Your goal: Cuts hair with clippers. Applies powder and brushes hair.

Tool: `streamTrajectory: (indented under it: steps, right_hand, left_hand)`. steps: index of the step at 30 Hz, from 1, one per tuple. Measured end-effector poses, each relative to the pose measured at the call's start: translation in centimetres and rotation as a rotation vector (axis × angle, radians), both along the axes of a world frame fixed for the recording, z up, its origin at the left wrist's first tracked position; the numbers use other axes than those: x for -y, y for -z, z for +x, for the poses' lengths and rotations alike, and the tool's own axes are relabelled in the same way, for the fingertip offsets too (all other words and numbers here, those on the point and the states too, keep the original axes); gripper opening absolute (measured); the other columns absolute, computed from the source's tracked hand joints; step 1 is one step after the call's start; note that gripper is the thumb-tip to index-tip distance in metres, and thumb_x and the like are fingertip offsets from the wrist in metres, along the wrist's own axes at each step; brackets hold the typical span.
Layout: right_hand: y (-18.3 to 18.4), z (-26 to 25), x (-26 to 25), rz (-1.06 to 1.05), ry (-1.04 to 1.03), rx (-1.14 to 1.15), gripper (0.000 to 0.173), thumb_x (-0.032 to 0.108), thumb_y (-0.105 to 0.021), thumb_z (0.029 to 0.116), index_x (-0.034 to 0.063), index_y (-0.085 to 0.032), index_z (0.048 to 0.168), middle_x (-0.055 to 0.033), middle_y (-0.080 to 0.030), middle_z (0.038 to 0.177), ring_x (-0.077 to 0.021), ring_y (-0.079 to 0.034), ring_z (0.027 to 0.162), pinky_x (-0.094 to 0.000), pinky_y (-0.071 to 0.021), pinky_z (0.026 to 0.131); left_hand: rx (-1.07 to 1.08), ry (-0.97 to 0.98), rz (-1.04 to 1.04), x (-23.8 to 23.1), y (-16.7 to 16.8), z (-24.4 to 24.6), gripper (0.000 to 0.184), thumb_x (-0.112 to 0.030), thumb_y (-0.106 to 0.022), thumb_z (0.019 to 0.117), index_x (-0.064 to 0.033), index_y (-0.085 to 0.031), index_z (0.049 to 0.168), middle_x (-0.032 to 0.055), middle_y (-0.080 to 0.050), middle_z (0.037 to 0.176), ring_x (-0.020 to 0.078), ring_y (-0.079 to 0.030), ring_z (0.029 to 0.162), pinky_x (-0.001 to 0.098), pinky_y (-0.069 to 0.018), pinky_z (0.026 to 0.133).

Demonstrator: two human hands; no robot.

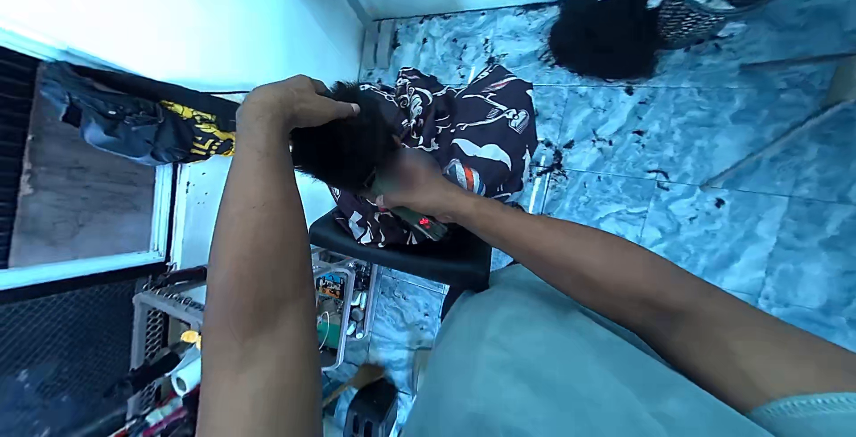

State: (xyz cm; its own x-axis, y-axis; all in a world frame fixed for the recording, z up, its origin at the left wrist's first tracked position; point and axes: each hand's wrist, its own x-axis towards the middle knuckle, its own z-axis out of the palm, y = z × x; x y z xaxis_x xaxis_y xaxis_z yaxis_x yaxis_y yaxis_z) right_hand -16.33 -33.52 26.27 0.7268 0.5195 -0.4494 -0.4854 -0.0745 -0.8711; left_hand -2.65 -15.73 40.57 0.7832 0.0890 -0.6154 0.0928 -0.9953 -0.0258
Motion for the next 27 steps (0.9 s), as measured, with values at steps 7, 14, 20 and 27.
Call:
streamTrajectory:
  steps: [7, 14, 20, 27]
  right_hand:
    - [-0.6, 1.3, 1.1, 0.004, -0.111, 0.031, 0.064, 0.031, -0.087, 0.0809, 0.0010, -0.057, 0.128, -0.0179, -0.067, 0.105, -0.0300, -0.067, 0.091, -0.0528, -0.0578, 0.080]
    - [-1.4, 1.9, 3.1, 0.106, -0.162, -0.131, 0.049, 0.020, -0.085, 0.0822, -0.0036, -0.059, 0.117, -0.0194, -0.068, 0.097, -0.0289, -0.069, 0.084, -0.0494, -0.0595, 0.075]
    - [0.5, 2.2, 4.5, -0.032, -0.299, 0.070, 0.046, 0.026, -0.084, 0.0831, 0.0001, -0.065, 0.116, -0.0184, -0.069, 0.098, -0.0318, -0.069, 0.088, -0.0564, -0.0571, 0.079]
    - [6.6, 1.8, 3.6, -0.195, -0.242, 0.075, 0.049, 0.036, -0.081, 0.0831, 0.0010, -0.066, 0.113, -0.0185, -0.069, 0.095, -0.0349, -0.068, 0.089, -0.0612, -0.0548, 0.079]
  left_hand:
    - [-0.034, -0.146, -0.087, 1.3, -0.2, -1.1, 0.065, -0.049, -0.073, 0.0926, -0.0169, -0.054, 0.146, 0.0174, -0.062, 0.138, 0.0351, -0.058, 0.130, 0.0658, -0.0415, 0.108]
    - [-0.007, -0.227, -0.193, 0.9, -0.3, -2.9, 0.067, -0.042, -0.077, 0.0899, -0.0208, -0.053, 0.149, 0.0108, -0.064, 0.139, 0.0267, -0.060, 0.129, 0.0580, -0.0451, 0.110]
    - [0.008, -0.260, -0.231, 1.6, -0.5, -3.7, 0.064, -0.033, -0.078, 0.0915, -0.0171, -0.052, 0.148, 0.0127, -0.063, 0.138, 0.0264, -0.060, 0.128, 0.0541, -0.0464, 0.110]
    - [0.047, -0.245, -0.161, 1.2, 0.4, -3.6, 0.065, -0.047, -0.072, 0.0943, -0.0151, -0.051, 0.147, 0.0147, -0.063, 0.136, 0.0266, -0.061, 0.127, 0.0558, -0.0459, 0.110]
